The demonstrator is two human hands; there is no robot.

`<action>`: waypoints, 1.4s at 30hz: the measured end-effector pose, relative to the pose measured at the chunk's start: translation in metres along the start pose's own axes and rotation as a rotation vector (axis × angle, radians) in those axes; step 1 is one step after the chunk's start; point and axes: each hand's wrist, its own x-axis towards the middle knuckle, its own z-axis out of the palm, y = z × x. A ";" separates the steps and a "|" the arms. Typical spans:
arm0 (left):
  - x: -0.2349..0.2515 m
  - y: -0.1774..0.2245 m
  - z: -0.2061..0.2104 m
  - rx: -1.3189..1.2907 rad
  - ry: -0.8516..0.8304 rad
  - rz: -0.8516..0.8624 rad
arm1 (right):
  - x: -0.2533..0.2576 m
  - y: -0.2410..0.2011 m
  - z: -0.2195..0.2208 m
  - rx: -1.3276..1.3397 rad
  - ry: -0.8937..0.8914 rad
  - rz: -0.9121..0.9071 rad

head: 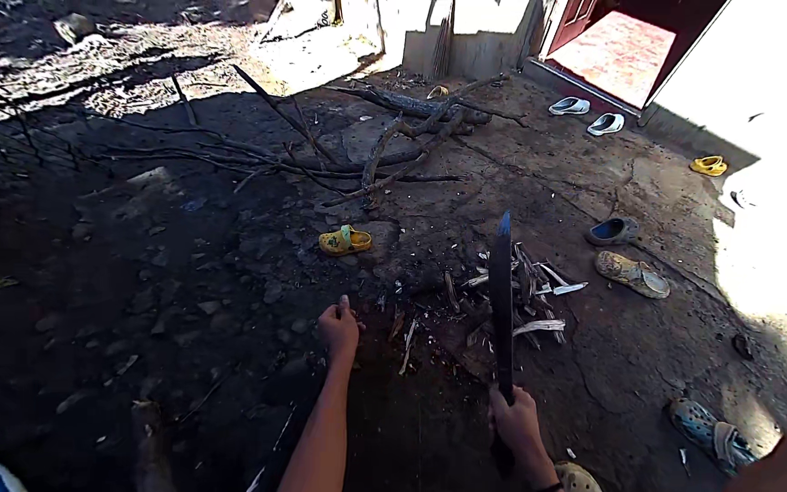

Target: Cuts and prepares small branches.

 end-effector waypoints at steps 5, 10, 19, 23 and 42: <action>0.013 -0.004 0.001 0.073 -0.038 0.111 | -0.012 -0.033 0.001 0.657 -0.092 -0.580; 0.038 0.049 -0.011 0.060 -0.200 0.012 | 0.010 0.031 0.015 0.080 0.054 -0.174; 0.110 0.255 -0.131 0.719 -0.466 0.048 | -0.003 -0.039 0.010 0.598 -0.061 -0.543; 0.139 0.248 -0.182 0.640 -0.224 -0.008 | 0.018 0.002 0.012 -0.011 -0.074 0.056; 0.129 0.132 -0.239 0.521 -0.377 -0.469 | -0.008 -0.051 0.013 0.068 -0.119 -0.270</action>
